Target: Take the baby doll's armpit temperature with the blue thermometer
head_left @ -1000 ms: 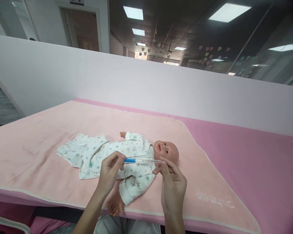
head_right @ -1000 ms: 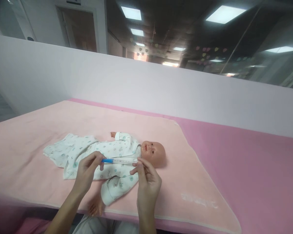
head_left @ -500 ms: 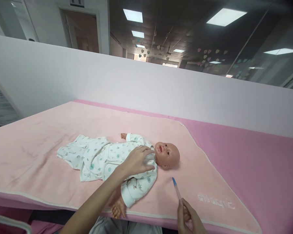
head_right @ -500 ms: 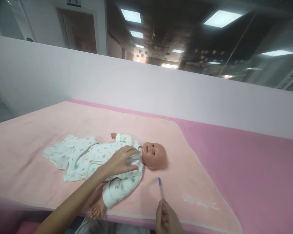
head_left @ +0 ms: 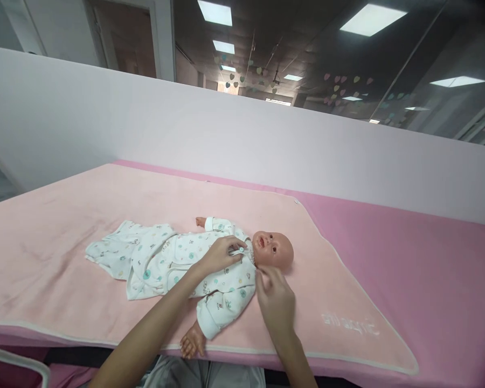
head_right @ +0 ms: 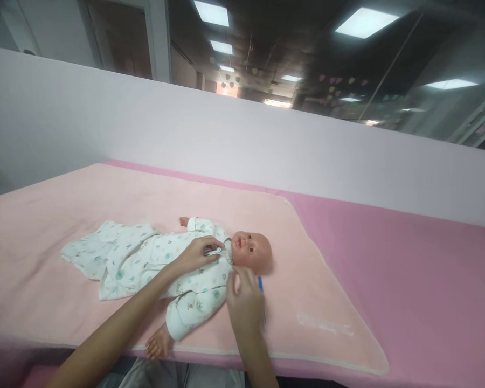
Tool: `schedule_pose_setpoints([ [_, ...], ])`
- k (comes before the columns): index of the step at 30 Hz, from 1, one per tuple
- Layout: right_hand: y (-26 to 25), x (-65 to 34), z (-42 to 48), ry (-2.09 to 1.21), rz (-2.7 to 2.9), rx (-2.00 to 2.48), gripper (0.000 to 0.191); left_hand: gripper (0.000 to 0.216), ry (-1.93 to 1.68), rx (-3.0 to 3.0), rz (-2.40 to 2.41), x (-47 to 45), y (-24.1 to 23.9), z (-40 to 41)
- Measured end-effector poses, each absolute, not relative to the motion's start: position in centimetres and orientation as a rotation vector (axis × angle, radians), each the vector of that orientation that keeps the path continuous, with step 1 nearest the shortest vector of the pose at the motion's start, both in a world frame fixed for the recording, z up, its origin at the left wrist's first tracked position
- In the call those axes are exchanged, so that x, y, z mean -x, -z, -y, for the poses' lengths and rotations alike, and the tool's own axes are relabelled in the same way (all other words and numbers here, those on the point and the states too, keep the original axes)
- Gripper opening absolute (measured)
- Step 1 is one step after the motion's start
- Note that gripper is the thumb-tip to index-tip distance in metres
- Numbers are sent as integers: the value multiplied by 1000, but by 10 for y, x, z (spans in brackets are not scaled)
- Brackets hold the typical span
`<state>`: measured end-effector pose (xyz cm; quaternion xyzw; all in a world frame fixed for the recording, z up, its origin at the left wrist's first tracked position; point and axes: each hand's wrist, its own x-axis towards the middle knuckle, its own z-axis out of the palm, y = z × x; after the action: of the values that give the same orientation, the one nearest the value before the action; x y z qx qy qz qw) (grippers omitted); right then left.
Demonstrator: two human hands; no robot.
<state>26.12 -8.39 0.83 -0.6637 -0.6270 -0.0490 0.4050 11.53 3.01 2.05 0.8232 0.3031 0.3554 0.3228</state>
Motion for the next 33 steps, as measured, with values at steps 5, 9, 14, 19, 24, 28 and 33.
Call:
schedule_pose_setpoints([
  [5,-20,-234,21,81,1761,1570,25,24,-993,-2115,-808,-114,-20,-31],
  [9,-12,-231,12,136,1805,1580,29,27,-998,-2063,-813,-112,-21,-32],
  [14,7,-236,24,187,1747,1534,29,32,-977,-1983,-796,-113,-19,-32],
  [19,18,-239,21,153,1613,1417,21,30,-993,-1984,-786,-115,-15,-32],
  [24,22,-240,17,151,1535,1350,21,27,-982,-2029,-792,-115,-13,-32],
  [28,23,-240,17,188,1518,1284,23,20,-971,-2148,-845,-114,-16,-30],
  [33,24,-242,17,235,1512,1253,22,18,-962,-2291,-953,-116,-17,-25],
])
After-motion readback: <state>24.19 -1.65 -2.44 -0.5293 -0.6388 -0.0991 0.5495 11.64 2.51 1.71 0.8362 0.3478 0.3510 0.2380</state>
